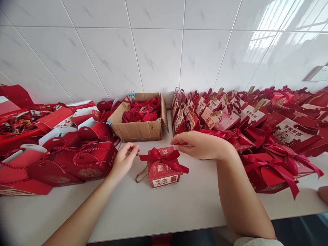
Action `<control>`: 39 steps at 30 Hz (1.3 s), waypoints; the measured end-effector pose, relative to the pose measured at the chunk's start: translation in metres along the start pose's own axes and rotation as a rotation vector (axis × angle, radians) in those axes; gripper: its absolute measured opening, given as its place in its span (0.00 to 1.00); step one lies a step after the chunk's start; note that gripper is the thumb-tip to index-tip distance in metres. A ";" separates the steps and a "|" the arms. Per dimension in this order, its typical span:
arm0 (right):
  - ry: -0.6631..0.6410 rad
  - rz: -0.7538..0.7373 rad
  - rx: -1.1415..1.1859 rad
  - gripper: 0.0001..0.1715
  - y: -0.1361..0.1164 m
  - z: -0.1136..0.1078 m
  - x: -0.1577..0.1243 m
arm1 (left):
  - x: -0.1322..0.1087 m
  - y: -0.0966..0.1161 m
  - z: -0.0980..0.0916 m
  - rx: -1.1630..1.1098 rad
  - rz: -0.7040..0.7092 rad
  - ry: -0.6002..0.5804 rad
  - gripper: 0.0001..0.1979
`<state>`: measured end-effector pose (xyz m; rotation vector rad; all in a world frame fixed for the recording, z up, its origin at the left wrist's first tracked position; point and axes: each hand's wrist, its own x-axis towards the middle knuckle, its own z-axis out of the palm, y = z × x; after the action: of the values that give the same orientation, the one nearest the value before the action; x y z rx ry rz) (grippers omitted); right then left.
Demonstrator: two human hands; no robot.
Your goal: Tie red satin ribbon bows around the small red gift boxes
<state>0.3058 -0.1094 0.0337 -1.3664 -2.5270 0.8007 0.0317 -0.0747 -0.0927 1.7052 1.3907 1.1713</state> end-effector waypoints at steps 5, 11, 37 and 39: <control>0.096 0.088 0.141 0.38 0.022 0.019 -0.033 | -0.002 -0.002 -0.002 0.129 0.125 0.084 0.04; -0.098 0.257 0.373 0.42 0.047 0.099 -0.037 | -0.011 0.003 0.006 -0.124 -0.227 -0.387 0.06; 0.503 0.180 0.811 0.53 0.030 0.144 -0.065 | -0.024 0.017 0.018 -0.883 -0.396 -0.850 0.23; 0.662 0.253 0.790 0.51 0.029 0.129 -0.078 | -0.022 0.017 0.017 -0.913 -0.361 -0.768 0.23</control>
<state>0.3229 -0.2093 -0.0822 -1.3453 -1.3389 1.0128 0.0532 -0.0990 -0.0902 0.9884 0.5014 0.6451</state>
